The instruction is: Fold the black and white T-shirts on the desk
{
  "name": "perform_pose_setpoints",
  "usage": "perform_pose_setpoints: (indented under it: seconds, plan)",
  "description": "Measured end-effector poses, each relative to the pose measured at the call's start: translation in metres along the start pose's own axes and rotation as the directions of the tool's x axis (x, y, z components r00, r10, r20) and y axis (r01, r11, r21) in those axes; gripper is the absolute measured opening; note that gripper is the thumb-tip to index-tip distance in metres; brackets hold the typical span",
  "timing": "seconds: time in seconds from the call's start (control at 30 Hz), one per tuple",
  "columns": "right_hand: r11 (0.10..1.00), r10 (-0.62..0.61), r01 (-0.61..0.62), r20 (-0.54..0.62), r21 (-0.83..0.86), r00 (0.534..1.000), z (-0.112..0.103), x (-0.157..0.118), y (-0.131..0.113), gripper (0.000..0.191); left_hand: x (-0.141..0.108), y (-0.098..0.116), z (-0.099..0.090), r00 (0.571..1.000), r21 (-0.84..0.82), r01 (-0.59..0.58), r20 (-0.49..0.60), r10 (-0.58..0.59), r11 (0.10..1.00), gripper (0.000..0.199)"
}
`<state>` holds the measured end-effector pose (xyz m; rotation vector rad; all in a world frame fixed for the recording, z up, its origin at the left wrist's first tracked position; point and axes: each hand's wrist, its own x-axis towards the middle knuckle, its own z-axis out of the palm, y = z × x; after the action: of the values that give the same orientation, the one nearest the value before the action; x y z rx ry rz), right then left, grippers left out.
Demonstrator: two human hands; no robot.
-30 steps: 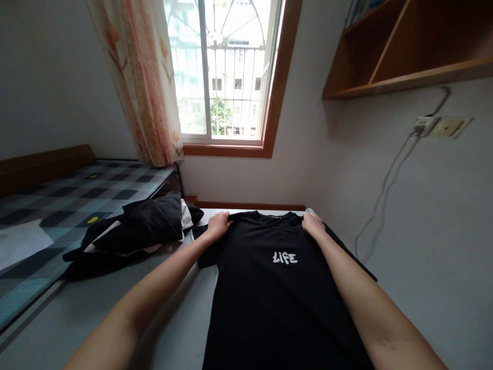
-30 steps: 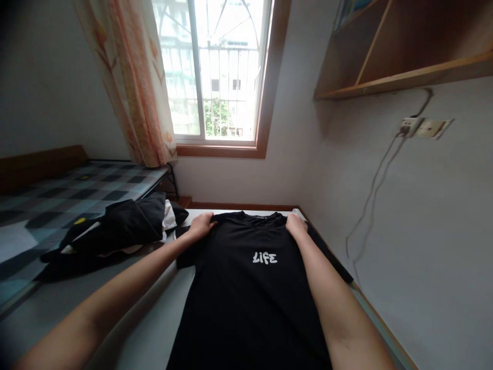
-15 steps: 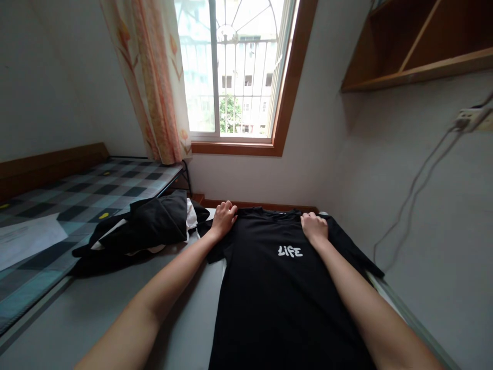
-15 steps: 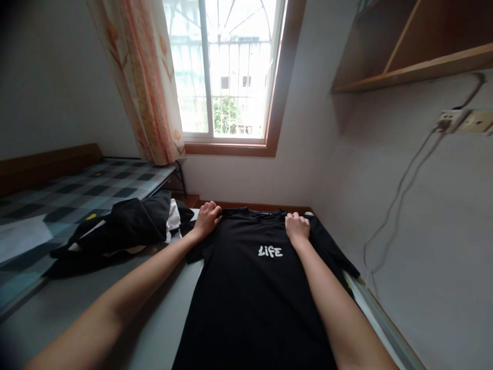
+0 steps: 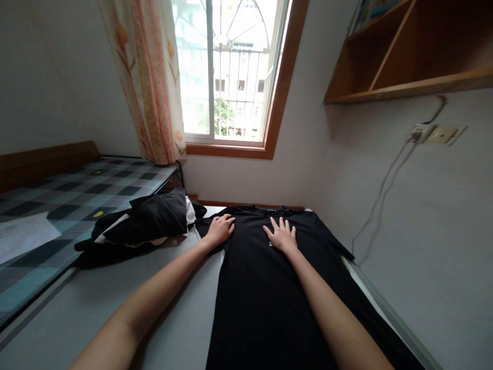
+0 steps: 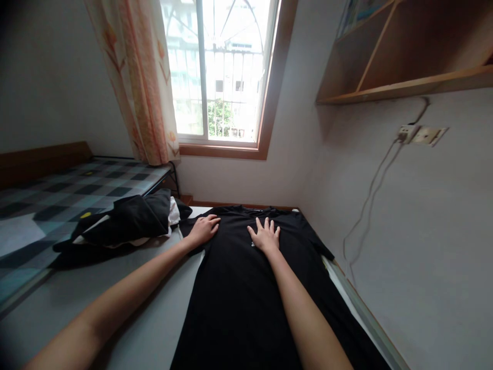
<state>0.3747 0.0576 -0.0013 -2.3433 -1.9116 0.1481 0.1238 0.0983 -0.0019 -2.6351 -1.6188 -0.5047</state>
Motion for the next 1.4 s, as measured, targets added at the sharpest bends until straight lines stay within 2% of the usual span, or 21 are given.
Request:
perform_pose_setpoints:
  seconds: [0.1,0.2,0.27,0.33,0.43,0.53,0.63,0.7,0.8,0.9,1.0,1.07,1.13,1.2,1.3,1.33,1.4]
  plan:
    - [0.999,-0.05,0.049,-0.06,-0.019,0.997,-0.002,-0.006,-0.003,0.068,-0.017,0.0,-0.001,0.997,-0.001,0.068,0.041,-0.068,0.998,0.051]
    - [0.998,-0.002,-0.006,-0.139,-0.061,0.99,-0.002,-0.017,-0.012,0.06,-0.028,0.005,-0.012,0.991,0.035,0.126,-0.05,-0.124,0.991,0.049]
    - [0.997,0.036,-0.046,-0.179,-0.056,0.983,0.0,-0.023,-0.017,0.054,-0.033,0.013,-0.019,0.988,0.034,0.06,-0.147,-0.055,0.998,0.045]
    - [0.998,0.039,-0.046,-0.176,-0.033,0.984,0.001,-0.027,-0.018,0.053,-0.038,0.021,-0.021,0.984,0.006,-0.008,-0.178,0.009,1.0,0.046]
    - [1.0,0.017,-0.017,-0.116,-0.005,0.993,0.002,-0.027,-0.014,0.059,-0.043,0.026,-0.015,0.999,-0.053,0.003,-0.044,-0.006,0.999,0.061]
    - [1.0,-0.006,0.006,-0.069,0.002,0.998,0.001,-0.026,-0.008,0.062,-0.044,0.015,-0.009,0.99,-0.086,-0.042,0.131,0.053,0.995,0.077]
    - [1.0,-0.007,0.006,-0.052,-0.015,0.999,0.001,-0.026,-0.006,0.061,-0.043,0.001,-0.009,0.975,-0.103,-0.107,0.182,0.125,0.989,0.08]
    - [1.0,-0.009,0.008,-0.057,-0.024,0.998,0.001,-0.026,-0.006,0.06,-0.043,-0.005,-0.011,0.973,-0.108,-0.114,0.187,0.133,0.988,0.076]
    - [1.0,-0.007,0.006,-0.06,-0.019,0.998,0.002,-0.025,-0.006,0.06,-0.043,-0.003,-0.013,0.984,-0.111,-0.104,0.135,0.119,0.988,0.067]
    - [1.0,-0.001,0.002,-0.07,0.005,0.998,0.002,-0.024,-0.005,0.058,-0.045,0.004,-0.019,0.996,-0.08,-0.09,-0.029,0.088,0.993,0.058]
    - [1.0,-0.004,0.007,-0.09,0.029,0.996,0.0,-0.025,-0.004,0.056,-0.05,0.005,-0.038,0.978,0.016,-0.099,-0.183,0.1,0.995,0.051]
    - [0.999,-0.008,0.011,-0.097,0.035,0.995,0.0,-0.026,-0.004,0.055,-0.055,-0.003,-0.06,0.969,0.083,-0.086,-0.226,0.103,0.993,0.048]
    - [0.999,-0.01,0.013,-0.099,0.038,0.995,-0.001,-0.026,-0.004,0.055,-0.062,-0.019,-0.084,0.972,0.125,-0.024,-0.229,0.053,0.992,0.047]
    - [0.999,-0.009,0.014,-0.102,0.041,0.995,0.0,-0.026,-0.004,0.055,-0.072,-0.042,-0.108,0.983,0.177,0.07,-0.179,-0.038,0.982,0.052]
    - [0.999,-0.01,0.015,-0.11,0.048,0.994,0.001,-0.025,-0.004,0.055,-0.091,-0.078,-0.135,0.985,0.306,0.163,0.009,-0.174,0.938,0.086]
    - [0.999,-0.009,0.015,-0.112,0.052,0.994,0.002,-0.025,-0.003,0.055,-0.097,-0.088,-0.141,0.981,0.341,0.161,0.048,-0.188,0.926,0.089]
    - [0.998,-0.008,0.015,-0.112,0.06,0.994,0.003,-0.024,-0.003,0.055,-0.109,-0.104,-0.149,0.981,0.379,0.157,0.044,-0.187,0.912,0.072]
